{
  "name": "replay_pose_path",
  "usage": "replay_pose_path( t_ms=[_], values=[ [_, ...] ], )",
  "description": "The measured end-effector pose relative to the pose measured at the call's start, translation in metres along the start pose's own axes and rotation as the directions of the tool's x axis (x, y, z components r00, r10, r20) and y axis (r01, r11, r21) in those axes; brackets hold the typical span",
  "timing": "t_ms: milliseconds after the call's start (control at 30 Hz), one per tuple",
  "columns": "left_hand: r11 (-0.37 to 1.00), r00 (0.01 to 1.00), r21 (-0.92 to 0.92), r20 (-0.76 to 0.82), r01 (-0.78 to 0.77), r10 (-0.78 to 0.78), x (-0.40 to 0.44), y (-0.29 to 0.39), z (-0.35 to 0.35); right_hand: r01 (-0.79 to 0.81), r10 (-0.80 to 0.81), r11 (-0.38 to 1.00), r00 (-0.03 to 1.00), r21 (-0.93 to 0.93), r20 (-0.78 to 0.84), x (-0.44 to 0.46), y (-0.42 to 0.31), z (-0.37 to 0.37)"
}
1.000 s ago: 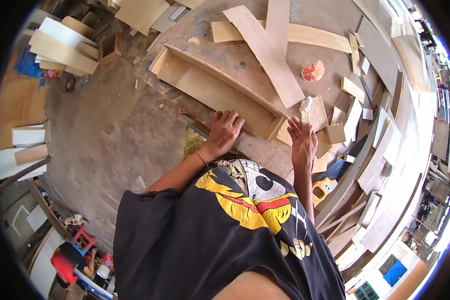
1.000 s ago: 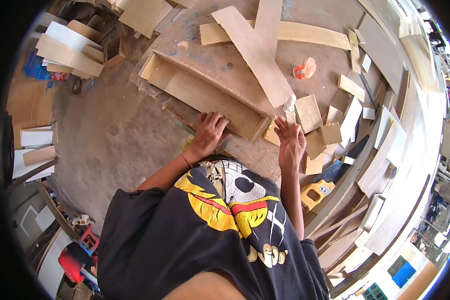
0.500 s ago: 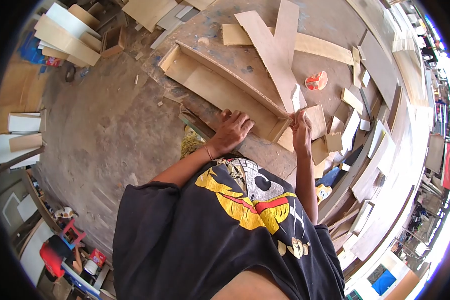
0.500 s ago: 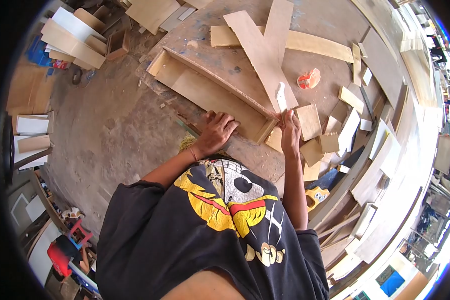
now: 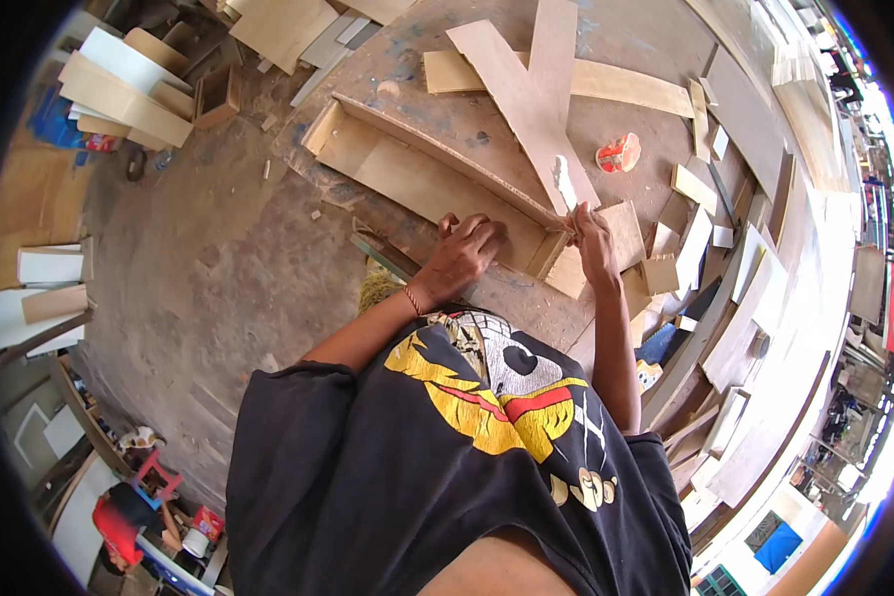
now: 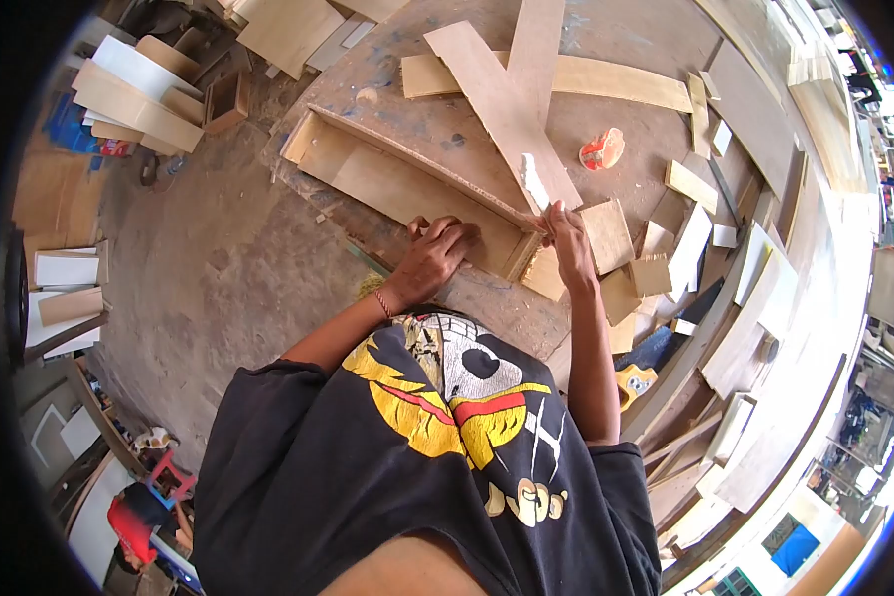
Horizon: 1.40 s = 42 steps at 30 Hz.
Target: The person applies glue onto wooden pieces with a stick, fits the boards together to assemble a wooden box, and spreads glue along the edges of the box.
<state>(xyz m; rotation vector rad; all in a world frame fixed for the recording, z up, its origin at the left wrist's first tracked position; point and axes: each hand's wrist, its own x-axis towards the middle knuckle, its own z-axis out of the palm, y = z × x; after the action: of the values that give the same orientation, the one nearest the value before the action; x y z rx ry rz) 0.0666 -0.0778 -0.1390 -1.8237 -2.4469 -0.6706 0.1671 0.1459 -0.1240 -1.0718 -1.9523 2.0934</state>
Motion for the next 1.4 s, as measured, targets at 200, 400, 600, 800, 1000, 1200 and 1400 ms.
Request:
replay_pose_path(
  t_ms=[200,400,600,800,1000,1200,1400],
  values=[
    [0.996,0.994,-0.05,-0.078,0.073,-0.077,-0.006,-0.005,-0.019,0.142,-0.122,0.985,0.975,-0.099,0.186,0.018,-0.022,-0.007],
    [0.978,0.975,0.026,-0.088,0.205,-0.202,-0.017,-0.018,-0.02,0.032,0.005,0.997,0.87,-0.066,0.494,0.06,-0.061,0.026],
    [0.973,0.969,0.075,-0.139,0.216,-0.205,-0.009,-0.031,-0.028,-0.223,0.132,0.975,0.609,0.009,0.782,0.104,-0.061,0.059],
    [0.984,0.978,0.004,-0.114,0.179,-0.177,-0.01,-0.035,-0.028,-0.322,0.204,0.946,0.654,0.024,0.729,0.099,-0.057,0.068],
    [0.987,0.981,0.027,-0.111,0.16,-0.157,-0.009,-0.038,-0.028,-0.336,0.151,0.939,0.591,0.072,0.792,0.107,-0.048,0.065],
    [0.982,0.98,0.009,-0.063,0.189,-0.188,-0.007,-0.037,-0.032,-0.302,0.224,0.953,0.647,-0.025,0.729,0.105,-0.057,0.072],
    [0.975,0.965,-0.006,-0.144,0.222,-0.22,-0.018,-0.051,-0.055,-0.145,0.047,0.988,0.585,0.047,0.809,0.127,-0.075,0.107]
  ],
)
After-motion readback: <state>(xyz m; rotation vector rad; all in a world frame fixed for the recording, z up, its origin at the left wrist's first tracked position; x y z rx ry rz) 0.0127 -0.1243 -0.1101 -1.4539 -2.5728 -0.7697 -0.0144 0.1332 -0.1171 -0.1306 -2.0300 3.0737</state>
